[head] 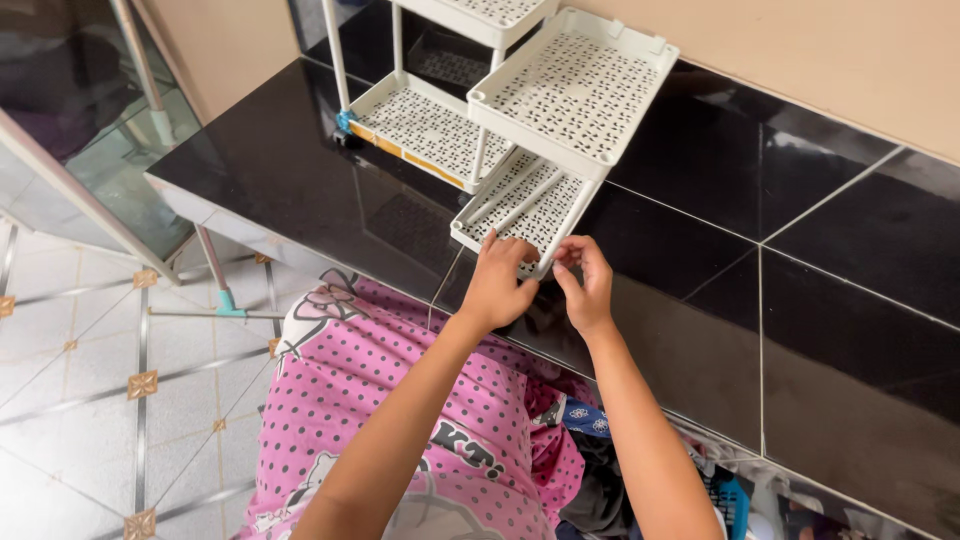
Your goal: The person disassembles a small white rolling storage cart on a black tiled ledge, pulling the perforated shelves apart, detaching the white support poles, and separating the shelf trays and caster wheels piece by piece, stacking the trays as they come apart.
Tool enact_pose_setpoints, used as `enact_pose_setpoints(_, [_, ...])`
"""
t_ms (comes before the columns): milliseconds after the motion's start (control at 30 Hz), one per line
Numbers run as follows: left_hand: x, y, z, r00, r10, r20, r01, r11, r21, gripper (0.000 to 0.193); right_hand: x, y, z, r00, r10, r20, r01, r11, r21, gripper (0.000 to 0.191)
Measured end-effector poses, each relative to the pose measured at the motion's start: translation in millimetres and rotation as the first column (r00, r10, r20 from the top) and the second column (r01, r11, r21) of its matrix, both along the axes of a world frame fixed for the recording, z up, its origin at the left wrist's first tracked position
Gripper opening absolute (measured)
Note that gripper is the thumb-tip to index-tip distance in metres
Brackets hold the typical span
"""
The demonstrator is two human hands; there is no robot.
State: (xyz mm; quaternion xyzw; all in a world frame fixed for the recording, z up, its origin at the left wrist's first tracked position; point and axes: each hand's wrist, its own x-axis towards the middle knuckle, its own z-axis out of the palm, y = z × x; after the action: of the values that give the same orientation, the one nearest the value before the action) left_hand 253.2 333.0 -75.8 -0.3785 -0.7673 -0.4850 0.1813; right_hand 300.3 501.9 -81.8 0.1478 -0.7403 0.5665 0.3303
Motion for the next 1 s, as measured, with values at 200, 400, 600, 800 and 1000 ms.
enact_pose_setpoints(200, [9.7,3.8,-8.2,0.966,0.223,-0.127,-0.246,0.948,-0.202,0.030,-9.6,-8.3,-8.2,0.980,-0.196,0.014,0.189,0.959,0.211,0.023])
enact_pose_setpoints(400, [-1.4,3.0,-19.9,0.992,0.121,-0.021,-0.122,0.987,-0.102,0.021,-3.2,-5.1,-16.4,0.969,-0.211,0.132,0.198,0.975,0.105,0.024])
enact_pose_setpoints(600, [-2.6,7.2,-21.3,0.991,0.136,0.013,-0.133,0.980,-0.150,0.024,-6.1,-5.0,-21.3,0.978,-0.145,0.150,0.151,0.988,-0.029,0.018])
enact_pose_setpoints(800, [-2.7,7.8,-19.7,0.987,0.150,0.060,-0.139,0.977,-0.164,0.022,-2.1,-8.9,-13.0,0.977,-0.197,0.086,0.189,0.978,0.089,0.015])
enact_pose_setpoints(1000, [0.2,9.1,-22.6,0.988,0.155,0.014,-0.152,0.980,-0.127,0.019,0.2,-21.8,-8.2,0.982,-0.189,-0.006,0.188,0.976,0.107,0.015])
